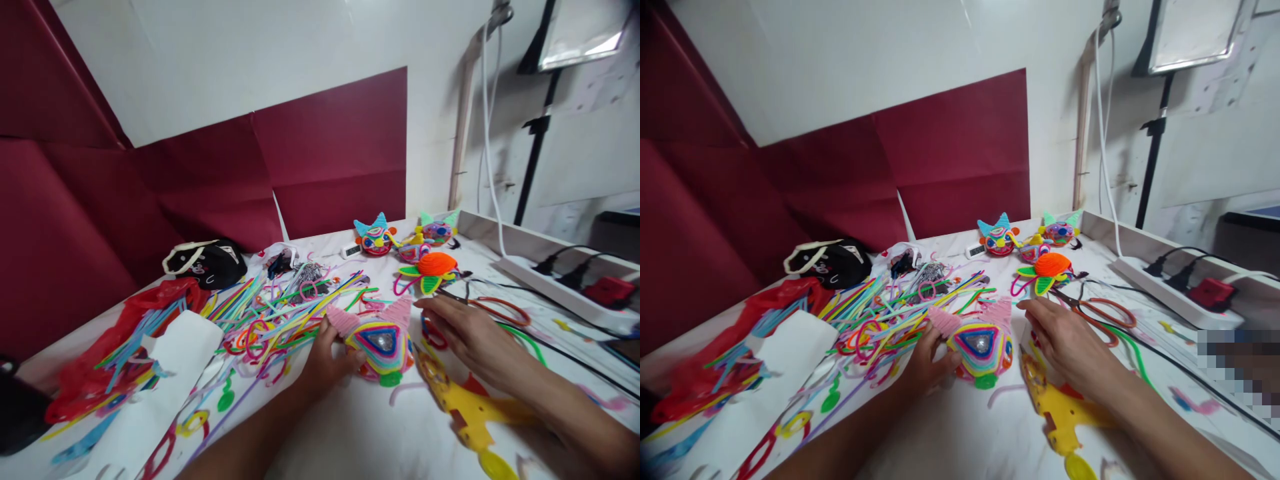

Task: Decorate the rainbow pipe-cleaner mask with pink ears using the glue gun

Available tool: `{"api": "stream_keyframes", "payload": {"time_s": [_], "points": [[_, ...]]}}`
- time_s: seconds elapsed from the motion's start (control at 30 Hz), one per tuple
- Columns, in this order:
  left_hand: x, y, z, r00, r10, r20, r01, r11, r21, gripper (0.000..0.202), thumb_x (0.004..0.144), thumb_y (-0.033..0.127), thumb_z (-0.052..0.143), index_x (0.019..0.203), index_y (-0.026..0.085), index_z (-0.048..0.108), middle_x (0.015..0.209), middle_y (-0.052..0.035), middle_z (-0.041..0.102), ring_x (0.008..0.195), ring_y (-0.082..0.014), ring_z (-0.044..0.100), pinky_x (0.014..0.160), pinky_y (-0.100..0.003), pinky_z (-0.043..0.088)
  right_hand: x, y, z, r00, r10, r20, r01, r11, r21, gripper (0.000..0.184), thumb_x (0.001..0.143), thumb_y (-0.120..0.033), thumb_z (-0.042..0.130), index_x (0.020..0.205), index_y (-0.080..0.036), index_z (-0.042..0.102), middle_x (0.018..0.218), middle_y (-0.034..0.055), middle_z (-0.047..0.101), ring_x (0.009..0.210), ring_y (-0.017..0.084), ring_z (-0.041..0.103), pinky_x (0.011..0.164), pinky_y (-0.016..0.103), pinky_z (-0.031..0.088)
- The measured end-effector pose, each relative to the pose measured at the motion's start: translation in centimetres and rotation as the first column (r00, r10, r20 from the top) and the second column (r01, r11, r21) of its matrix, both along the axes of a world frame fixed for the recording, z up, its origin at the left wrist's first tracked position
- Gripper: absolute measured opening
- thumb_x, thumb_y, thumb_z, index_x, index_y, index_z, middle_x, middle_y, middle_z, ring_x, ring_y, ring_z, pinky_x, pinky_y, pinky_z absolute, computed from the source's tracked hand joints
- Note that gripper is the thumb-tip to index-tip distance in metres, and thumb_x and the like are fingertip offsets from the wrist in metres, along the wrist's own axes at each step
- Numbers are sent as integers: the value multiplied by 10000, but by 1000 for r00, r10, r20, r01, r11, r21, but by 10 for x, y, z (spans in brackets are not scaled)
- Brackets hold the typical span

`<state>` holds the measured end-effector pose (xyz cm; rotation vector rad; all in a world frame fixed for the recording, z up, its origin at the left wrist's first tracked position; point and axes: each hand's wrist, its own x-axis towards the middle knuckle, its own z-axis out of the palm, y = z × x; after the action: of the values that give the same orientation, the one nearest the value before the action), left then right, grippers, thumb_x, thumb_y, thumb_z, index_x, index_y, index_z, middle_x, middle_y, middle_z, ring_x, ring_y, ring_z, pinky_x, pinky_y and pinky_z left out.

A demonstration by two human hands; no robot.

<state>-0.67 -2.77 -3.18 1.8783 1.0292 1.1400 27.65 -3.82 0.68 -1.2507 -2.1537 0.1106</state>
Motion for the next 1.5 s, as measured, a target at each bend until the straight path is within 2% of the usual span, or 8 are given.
{"api": "stream_keyframes", "payload": {"time_s": [0.17,0.77,1.1,1.5], "points": [[1,1,1,1000,-17,25,17,1000,-7,600,732,536,725,1175,143,625,1195,-159,538,1103,-326,579,939,-437,490,0,0,-1,999,-15,45,13,1000,27,389,904,-148,342,1208,-176,582,1155,131,683,984,259,696,771,383,572],[1,1,0,1000,-13,19,13,1000,6,587,730,504,743,1177,147,610,1136,-138,554,1067,-298,583,912,-409,496,1,1,-1,994,-49,100,45,998,38,365,934,-186,321,1173,-185,596,1109,117,704,914,249,718,738,370,573],[-3,5,-7,999,-43,6,43,998,55,553,758,462,739,1221,194,598,1245,-139,524,1161,-315,544,969,-415,468,2,1,-1,996,-44,81,43,999,24,364,927,-166,324,1177,-180,588,1118,121,692,930,245,704,768,374,566],[-3,4,-6,997,-68,31,67,998,19,613,754,469,745,1264,184,559,1299,-156,532,1212,-320,529,1003,-416,456,1,-1,2,999,-22,44,22,1000,16,373,907,-123,359,1184,-185,600,1111,125,701,906,234,707,743,362,561]]}}
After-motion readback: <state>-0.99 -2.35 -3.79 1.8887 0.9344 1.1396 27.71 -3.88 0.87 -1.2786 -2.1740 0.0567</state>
